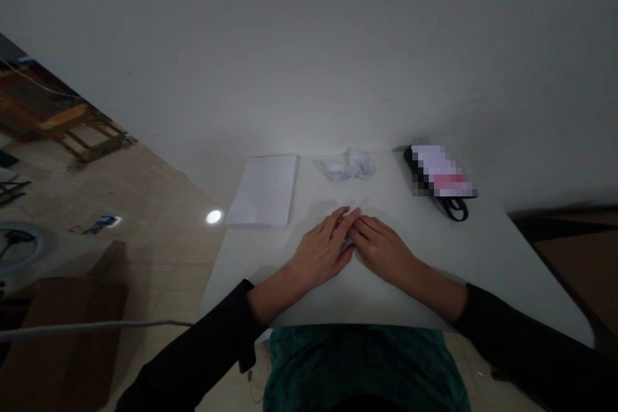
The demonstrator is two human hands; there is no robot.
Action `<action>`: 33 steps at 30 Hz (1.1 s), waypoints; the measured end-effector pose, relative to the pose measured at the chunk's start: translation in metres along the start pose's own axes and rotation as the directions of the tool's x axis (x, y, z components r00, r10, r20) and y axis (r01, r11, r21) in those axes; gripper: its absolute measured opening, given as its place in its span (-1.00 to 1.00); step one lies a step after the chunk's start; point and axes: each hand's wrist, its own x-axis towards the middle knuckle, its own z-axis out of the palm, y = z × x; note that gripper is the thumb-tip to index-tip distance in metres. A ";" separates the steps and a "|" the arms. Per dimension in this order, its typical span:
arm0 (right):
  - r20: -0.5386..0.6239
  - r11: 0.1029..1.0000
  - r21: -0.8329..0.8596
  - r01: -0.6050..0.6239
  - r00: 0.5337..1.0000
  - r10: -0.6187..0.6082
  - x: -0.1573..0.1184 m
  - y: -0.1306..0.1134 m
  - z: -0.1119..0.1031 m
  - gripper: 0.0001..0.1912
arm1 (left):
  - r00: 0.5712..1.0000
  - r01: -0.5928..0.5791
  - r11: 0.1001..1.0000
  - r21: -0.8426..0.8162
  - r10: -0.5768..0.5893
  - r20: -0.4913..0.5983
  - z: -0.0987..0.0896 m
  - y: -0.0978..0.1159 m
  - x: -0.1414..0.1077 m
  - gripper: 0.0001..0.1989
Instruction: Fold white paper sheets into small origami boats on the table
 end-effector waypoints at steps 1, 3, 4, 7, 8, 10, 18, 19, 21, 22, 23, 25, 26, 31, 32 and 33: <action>0.001 1.000 0.007 0.009 1.000 -0.009 0.001 0.000 0.000 -0.63 | 1.000 0.011 1.000 0.010 -0.011 0.002 0.000 0.000 0.000 -0.33; 0.022 1.000 0.008 0.005 1.000 -0.005 0.004 0.001 0.001 -0.65 | 1.000 0.014 0.999 0.035 -0.015 0.011 0.001 0.000 0.000 -0.34; 0.039 1.000 0.005 -0.004 0.999 0.003 0.005 0.001 0.001 -0.67 | 1.000 0.007 0.999 0.053 -0.008 0.015 0.002 0.000 0.000 -0.34; 0.060 1.000 -0.004 -0.030 0.998 0.030 0.007 0.004 0.000 -0.72 | 1.000 -0.011 0.992 0.127 0.009 0.018 0.003 0.000 0.001 -0.41; 0.049 0.999 -0.005 -0.037 0.998 0.037 0.007 0.005 0.000 -0.73 | 1.000 -0.010 0.989 0.150 0.008 0.016 0.004 0.001 0.001 -0.44; 0.024 0.999 -0.007 -0.049 0.999 0.049 0.006 0.007 0.000 -0.73 | 1.000 -0.005 0.982 0.187 0.002 0.017 0.004 0.002 0.000 -0.49; 0.002 0.996 -0.003 -0.085 0.996 0.085 -0.008 0.019 -0.003 -0.63 | 0.998 0.063 0.951 0.303 -0.069 0.010 0.002 0.007 -0.004 -0.51; 0.001 0.996 -0.002 -0.089 0.996 0.089 -0.010 0.021 -0.003 -0.63 | 0.997 0.073 0.944 0.322 -0.078 0.001 0.002 0.007 -0.004 -0.51; -0.007 0.995 0.003 -0.098 0.995 0.098 -0.015 0.023 -0.005 -0.63 | 0.995 0.098 0.929 0.358 -0.099 -0.017 0.001 0.008 -0.006 -0.50; -0.011 0.995 0.007 -0.103 0.995 0.103 -0.018 0.025 -0.005 -0.63 | 0.994 0.110 0.921 0.374 -0.108 -0.024 0.001 0.008 -0.007 -0.50; -0.016 0.994 0.012 -0.107 0.994 0.108 -0.021 0.027 -0.006 -0.63 | 0.993 0.120 0.913 0.389 -0.117 -0.033 0.001 0.008 -0.007 -0.50; -0.024 0.993 0.016 -0.117 0.993 0.118 -0.027 0.031 -0.007 -0.62 | 0.990 0.139 0.900 0.412 -0.128 -0.054 0.000 0.008 -0.009 -0.50; -0.025 0.992 0.011 -0.122 0.992 0.123 -0.029 0.033 -0.008 -0.62 | 0.989 0.149 0.895 0.420 -0.133 -0.066 -0.001 0.008 -0.009 -0.49; -0.028 0.988 -0.042 -0.147 0.989 0.146 -0.033 0.033 -0.012 -0.68 | 0.979 0.197 0.888 0.415 -0.155 -0.131 -0.005 0.003 -0.011 -0.43; -0.031 0.987 -0.047 -0.154 0.988 0.153 -0.031 0.032 -0.013 -0.70 | 0.976 0.207 0.893 0.400 -0.163 -0.142 -0.006 0.001 -0.011 -0.42; -0.029 0.986 -0.048 -0.160 0.987 0.159 -0.029 0.030 -0.014 -0.72 | 0.973 0.221 0.899 0.378 -0.176 -0.150 -0.007 -0.002 -0.011 -0.41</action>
